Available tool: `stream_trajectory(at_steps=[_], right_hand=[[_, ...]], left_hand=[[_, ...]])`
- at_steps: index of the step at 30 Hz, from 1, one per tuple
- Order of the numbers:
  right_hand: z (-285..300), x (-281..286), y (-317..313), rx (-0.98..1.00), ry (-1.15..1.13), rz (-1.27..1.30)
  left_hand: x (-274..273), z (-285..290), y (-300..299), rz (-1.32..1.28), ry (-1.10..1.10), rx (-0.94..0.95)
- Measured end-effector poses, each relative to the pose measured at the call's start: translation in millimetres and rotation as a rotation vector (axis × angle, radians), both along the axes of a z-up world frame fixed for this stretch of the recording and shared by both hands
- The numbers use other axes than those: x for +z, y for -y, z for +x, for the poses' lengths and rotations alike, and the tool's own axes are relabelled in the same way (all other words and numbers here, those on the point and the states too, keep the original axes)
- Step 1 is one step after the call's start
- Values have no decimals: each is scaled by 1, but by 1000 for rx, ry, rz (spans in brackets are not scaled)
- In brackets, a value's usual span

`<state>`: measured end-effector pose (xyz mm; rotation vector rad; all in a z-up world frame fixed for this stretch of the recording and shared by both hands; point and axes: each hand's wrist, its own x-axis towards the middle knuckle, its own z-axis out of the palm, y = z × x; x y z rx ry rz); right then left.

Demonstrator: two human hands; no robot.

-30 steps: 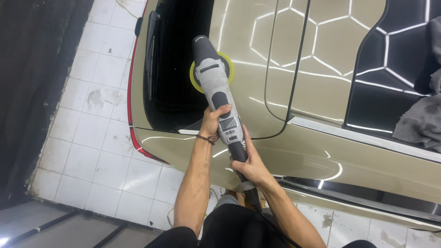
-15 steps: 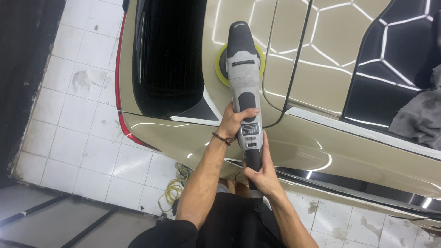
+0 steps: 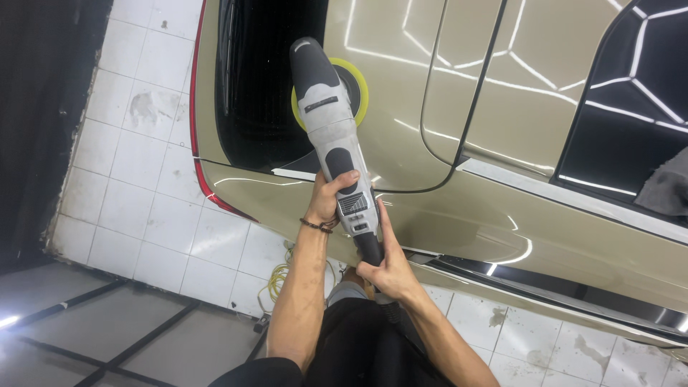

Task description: The person uses a dual-action polisher with a yellow pad to polish the rear quarter panel of a beige car. They move the tool in circular motions across the surface, working around the taillight and window edges.

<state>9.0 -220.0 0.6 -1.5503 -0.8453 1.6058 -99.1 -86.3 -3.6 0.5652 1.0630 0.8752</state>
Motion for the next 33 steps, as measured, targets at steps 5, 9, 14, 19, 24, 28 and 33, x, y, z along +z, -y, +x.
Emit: stream_trajectory(at_steps=[5, 9, 14, 19, 24, 28, 33], right_hand=[[9, 13, 11, -9, 9, -19], [15, 27, 33, -71, -20, 38], [28, 25, 63, -136, 131, -82], [39, 24, 81, -176, 49, 34], [28, 11, 68, -13, 135, -24], [13, 8, 50, 47, 122, -41], [-3, -21, 51, 107, 131, 78]], left_hand=[[11, 13, 15, 19, -19, -35], [-12, 25, 21, 60, 171, -126], [4, 59, 37, 161, 180, -313], [11, 68, 51, 217, 18, -345], [-4, 36, 51, 198, 231, -220], [-23, 6, 47, 195, 301, -193], [-43, -17, 50, 191, 421, -188]])
